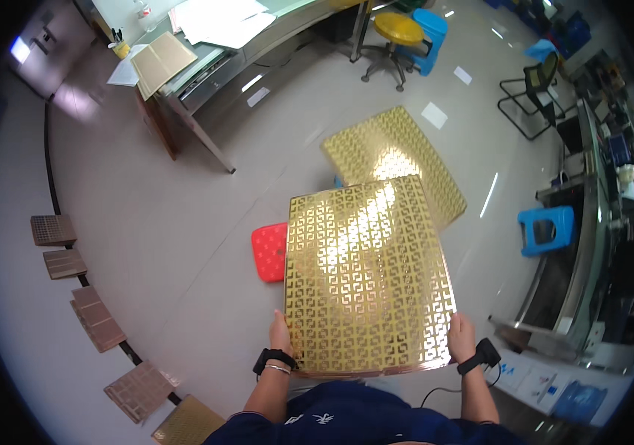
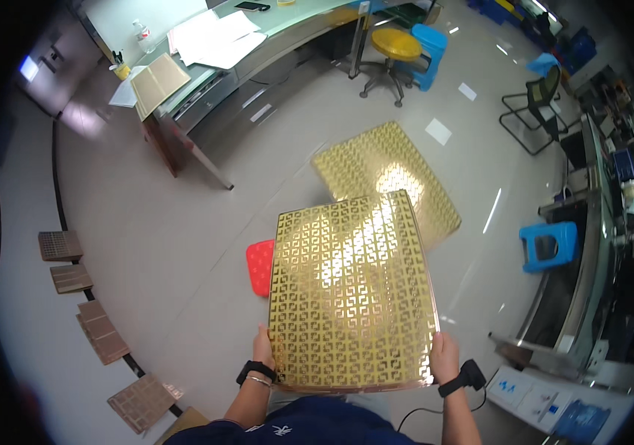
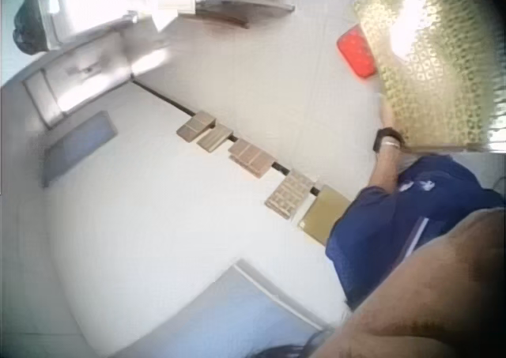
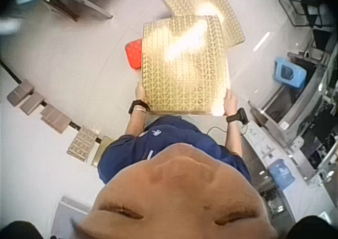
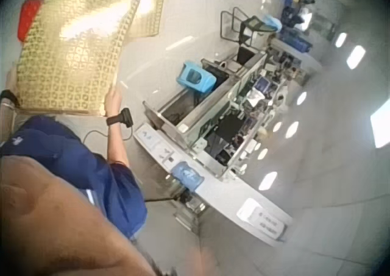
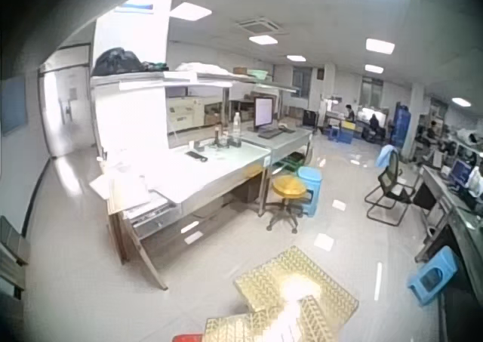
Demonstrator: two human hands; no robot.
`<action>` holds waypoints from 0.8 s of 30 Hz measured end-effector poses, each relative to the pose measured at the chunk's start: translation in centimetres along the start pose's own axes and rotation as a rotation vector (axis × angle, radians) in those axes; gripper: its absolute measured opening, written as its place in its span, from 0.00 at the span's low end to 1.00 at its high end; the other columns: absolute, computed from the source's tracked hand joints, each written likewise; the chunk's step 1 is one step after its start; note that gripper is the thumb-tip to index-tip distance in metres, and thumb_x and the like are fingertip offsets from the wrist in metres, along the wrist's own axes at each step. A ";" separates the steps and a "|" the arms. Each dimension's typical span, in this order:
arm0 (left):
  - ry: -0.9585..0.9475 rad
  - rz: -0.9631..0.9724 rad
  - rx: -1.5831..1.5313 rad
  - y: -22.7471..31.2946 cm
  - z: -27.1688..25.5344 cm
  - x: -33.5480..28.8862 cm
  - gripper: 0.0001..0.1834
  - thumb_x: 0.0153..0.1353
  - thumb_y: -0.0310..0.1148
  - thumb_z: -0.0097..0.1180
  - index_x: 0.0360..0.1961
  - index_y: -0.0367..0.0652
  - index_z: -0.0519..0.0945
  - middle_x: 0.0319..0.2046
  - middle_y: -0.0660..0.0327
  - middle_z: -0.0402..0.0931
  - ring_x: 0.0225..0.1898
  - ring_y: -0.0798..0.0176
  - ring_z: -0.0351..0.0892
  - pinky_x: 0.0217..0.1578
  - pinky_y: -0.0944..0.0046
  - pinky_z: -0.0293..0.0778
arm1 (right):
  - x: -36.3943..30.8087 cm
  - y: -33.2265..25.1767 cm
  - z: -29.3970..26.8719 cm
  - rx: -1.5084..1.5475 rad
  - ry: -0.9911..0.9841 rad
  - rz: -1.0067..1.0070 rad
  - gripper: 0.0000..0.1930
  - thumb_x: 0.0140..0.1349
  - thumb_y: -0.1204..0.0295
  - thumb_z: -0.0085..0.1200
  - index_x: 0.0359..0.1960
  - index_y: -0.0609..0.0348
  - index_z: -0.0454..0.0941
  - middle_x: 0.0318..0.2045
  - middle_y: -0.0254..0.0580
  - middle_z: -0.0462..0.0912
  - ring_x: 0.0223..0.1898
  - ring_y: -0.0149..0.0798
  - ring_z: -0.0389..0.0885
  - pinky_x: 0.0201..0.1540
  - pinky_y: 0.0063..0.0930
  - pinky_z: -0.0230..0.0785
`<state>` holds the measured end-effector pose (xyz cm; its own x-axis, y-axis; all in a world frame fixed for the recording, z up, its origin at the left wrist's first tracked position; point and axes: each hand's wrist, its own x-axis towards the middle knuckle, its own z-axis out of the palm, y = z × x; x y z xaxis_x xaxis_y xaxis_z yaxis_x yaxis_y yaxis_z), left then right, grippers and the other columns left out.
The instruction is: The person is selecting and stacking thin decorative metal plates from a floor arrangement onto a stack.
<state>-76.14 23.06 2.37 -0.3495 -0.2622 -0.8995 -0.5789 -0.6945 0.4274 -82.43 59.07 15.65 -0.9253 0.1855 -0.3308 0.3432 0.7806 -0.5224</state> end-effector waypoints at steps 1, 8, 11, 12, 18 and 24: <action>0.008 -0.010 -0.005 1.0 2.6 -0.3 0.27 0.65 0.50 0.30 0.38 0.35 0.73 0.33 0.57 0.76 0.33 0.62 0.77 0.36 0.63 0.73 | 1.3 0.5 -0.9 0.003 0.006 -0.003 0.18 0.65 0.64 0.34 0.27 0.68 0.68 0.23 0.59 0.72 0.26 0.56 0.71 0.31 0.41 0.62; 0.004 0.019 0.070 4.7 15.9 3.0 0.31 0.64 0.53 0.30 0.42 0.34 0.73 0.36 0.56 0.76 0.36 0.63 0.77 0.39 0.64 0.72 | 14.7 1.5 -5.9 0.036 -0.019 0.047 0.17 0.65 0.66 0.33 0.25 0.68 0.67 0.21 0.56 0.71 0.23 0.53 0.69 0.30 0.38 0.62; 0.068 0.022 0.120 5.0 21.0 3.8 0.31 0.64 0.53 0.31 0.43 0.33 0.72 0.38 0.56 0.76 0.38 0.63 0.76 0.39 0.65 0.71 | 22.0 2.8 -7.3 0.059 -0.074 -0.005 0.17 0.65 0.66 0.33 0.26 0.68 0.67 0.21 0.56 0.71 0.24 0.53 0.70 0.30 0.38 0.62; 0.136 0.071 0.091 4.3 22.4 4.9 0.32 0.64 0.53 0.32 0.41 0.31 0.74 0.36 0.55 0.76 0.36 0.63 0.76 0.38 0.64 0.70 | 24.8 3.3 -7.6 0.066 -0.095 -0.033 0.17 0.65 0.66 0.33 0.26 0.67 0.67 0.21 0.56 0.71 0.24 0.53 0.70 0.29 0.38 0.62; 0.361 0.189 0.125 0.1 29.6 9.3 0.30 0.64 0.52 0.34 0.41 0.31 0.74 0.38 0.56 0.75 0.36 0.64 0.75 0.39 0.65 0.68 | 39.6 8.0 -6.0 0.059 -0.241 -0.174 0.17 0.66 0.65 0.33 0.27 0.68 0.67 0.20 0.56 0.71 0.23 0.52 0.70 0.28 0.37 0.62; 0.599 0.280 0.440 -7.0 34.3 12.8 0.30 0.65 0.48 0.32 0.37 0.27 0.75 0.34 0.45 0.77 0.38 0.52 0.75 0.39 0.58 0.66 | 47.7 15.1 -1.9 0.074 -0.298 -0.133 0.20 0.66 0.61 0.31 0.27 0.68 0.65 0.23 0.57 0.71 0.25 0.49 0.69 0.32 0.35 0.63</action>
<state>-101.82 47.60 -9.02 -0.1415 -0.7907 -0.5956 -0.8099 -0.2534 0.5289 -121.66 80.80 -6.54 -0.8786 -0.1067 -0.4656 0.2433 0.7388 -0.6284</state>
